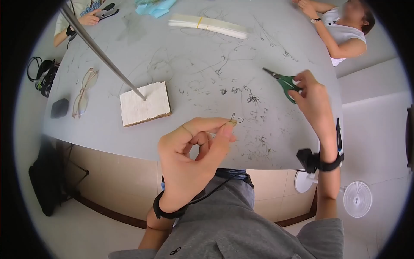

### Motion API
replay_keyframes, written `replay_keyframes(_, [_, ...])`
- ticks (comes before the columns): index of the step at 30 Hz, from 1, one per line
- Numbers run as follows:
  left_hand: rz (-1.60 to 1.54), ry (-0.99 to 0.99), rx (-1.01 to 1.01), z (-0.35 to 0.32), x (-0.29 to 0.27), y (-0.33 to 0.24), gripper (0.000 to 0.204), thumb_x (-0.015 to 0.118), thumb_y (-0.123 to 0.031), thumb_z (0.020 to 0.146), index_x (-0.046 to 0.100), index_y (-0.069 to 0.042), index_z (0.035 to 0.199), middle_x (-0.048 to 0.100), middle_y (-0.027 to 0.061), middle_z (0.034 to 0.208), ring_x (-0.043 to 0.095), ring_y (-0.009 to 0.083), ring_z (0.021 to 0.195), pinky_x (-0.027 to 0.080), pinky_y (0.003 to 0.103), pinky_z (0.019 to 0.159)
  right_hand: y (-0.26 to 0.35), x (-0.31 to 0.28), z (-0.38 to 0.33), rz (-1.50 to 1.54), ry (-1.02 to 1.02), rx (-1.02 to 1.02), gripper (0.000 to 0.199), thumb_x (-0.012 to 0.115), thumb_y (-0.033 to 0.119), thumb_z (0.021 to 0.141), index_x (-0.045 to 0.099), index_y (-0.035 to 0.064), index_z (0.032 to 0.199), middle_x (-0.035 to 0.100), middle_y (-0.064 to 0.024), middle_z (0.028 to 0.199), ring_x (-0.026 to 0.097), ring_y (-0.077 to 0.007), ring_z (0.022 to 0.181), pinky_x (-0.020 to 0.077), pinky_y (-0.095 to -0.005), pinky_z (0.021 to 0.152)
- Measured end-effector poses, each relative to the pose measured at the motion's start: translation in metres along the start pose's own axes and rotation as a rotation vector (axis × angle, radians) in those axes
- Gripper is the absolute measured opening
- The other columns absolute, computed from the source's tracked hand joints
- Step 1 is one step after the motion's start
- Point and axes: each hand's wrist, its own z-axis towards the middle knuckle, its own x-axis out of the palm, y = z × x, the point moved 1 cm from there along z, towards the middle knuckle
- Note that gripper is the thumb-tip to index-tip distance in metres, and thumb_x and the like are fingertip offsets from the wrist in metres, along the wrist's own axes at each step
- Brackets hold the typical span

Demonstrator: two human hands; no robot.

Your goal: Assembling small components for fishing lures or tackle, involving threading wire and attaching hooks.

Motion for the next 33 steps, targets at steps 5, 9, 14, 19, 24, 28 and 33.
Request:
replay_keyframes(5, [-0.116, -0.075, -0.025, -0.009, 0.001, -0.005, 0.011, 0.067, 0.001, 0.080, 0.068, -0.001, 0.090, 0.065, 0.0019, 0.067, 0.039, 0.0004, 0.048, 0.036, 0.017, 0.051, -0.022, 0.017, 0.020, -0.015, 0.075, -0.151, 0.023, 0.070, 0.001, 0.074, 0.054, -0.0039, 0.090, 0.063, -0.0210, 0.078, 0.062, -0.0338, 0.071, 0.0482, -0.0392, 0.066])
replay_keyframes(9, [0.067, -0.085, 0.085, -0.011, -0.007, -0.013, 0.009, 0.069, 0.002, 0.077, 0.070, -0.003, 0.085, 0.067, 0.0014, 0.073, 0.042, 0.0015, 0.050, 0.031, 0.017, 0.043, -0.022, 0.030, 0.024, -0.073, 0.021, -0.239, 0.018, 0.070, 0.001, 0.075, 0.057, -0.0032, 0.088, 0.065, -0.0137, 0.080, 0.057, -0.0214, 0.060, 0.0460, -0.0334, 0.058])
replay_keyframes(14, [0.152, -0.096, 0.135, -0.015, -0.005, -0.019, 0.010, 0.064, 0.005, 0.080, 0.068, 0.001, 0.088, 0.066, 0.0012, 0.073, 0.037, 0.0007, 0.049, 0.029, 0.016, 0.048, 0.015, 0.011, 0.003, 0.116, -0.051, -0.295, 0.011, 0.070, 0.002, 0.075, 0.062, -0.0023, 0.081, 0.064, -0.0136, 0.078, 0.057, -0.0227, 0.061, 0.0458, -0.0322, 0.057])
replay_keyframes(19, [0.156, -0.085, 0.175, -0.016, -0.002, -0.017, 0.012, 0.064, 0.006, 0.079, 0.068, 0.000, 0.089, 0.066, 0.0012, 0.073, 0.039, 0.0008, 0.050, 0.028, 0.016, 0.047, 0.071, -0.010, -0.058, 0.500, 0.036, -0.604, 0.013, 0.073, 0.003, 0.075, 0.060, 0.0004, 0.078, 0.058, -0.0055, 0.070, 0.048, -0.0129, 0.057, 0.0393, -0.0243, 0.053])
replay_keyframes(24, [0.154, -0.118, 0.225, -0.015, 0.000, -0.015, 0.013, 0.070, 0.003, 0.074, 0.070, -0.006, 0.084, 0.067, 0.0013, 0.073, 0.045, 0.0048, 0.049, 0.030, 0.018, 0.038, 0.093, -0.007, -0.065, 0.576, 0.117, -0.630, 0.016, 0.073, -0.001, 0.072, 0.058, 0.0015, 0.076, 0.056, -0.0041, 0.068, 0.047, -0.0127, 0.059, 0.0379, -0.0241, 0.055])
replay_keyframes(28, [0.220, -0.105, 0.236, -0.016, 0.000, -0.016, 0.013, 0.070, 0.002, 0.074, 0.070, -0.006, 0.084, 0.066, 0.0015, 0.072, 0.045, 0.0051, 0.049, 0.030, 0.019, 0.038, 0.095, -0.008, -0.062, 0.629, 0.142, -0.628, 0.015, 0.071, -0.003, 0.072, 0.057, 0.0014, 0.076, 0.055, -0.0035, 0.067, 0.047, -0.0128, 0.059, 0.0380, -0.0245, 0.055])
replay_keyframes(33, [0.157, -0.064, 0.194, -0.017, -0.002, -0.016, 0.012, 0.070, 0.002, 0.075, 0.070, -0.005, 0.086, 0.065, 0.0007, 0.070, 0.043, 0.0038, 0.048, 0.030, 0.018, 0.039, 0.094, -0.009, -0.062, 0.630, 0.087, -0.656, 0.015, 0.069, -0.006, 0.071, 0.058, 0.0015, 0.078, 0.057, -0.0059, 0.076, 0.049, -0.0146, 0.064, 0.0401, -0.0258, 0.058])
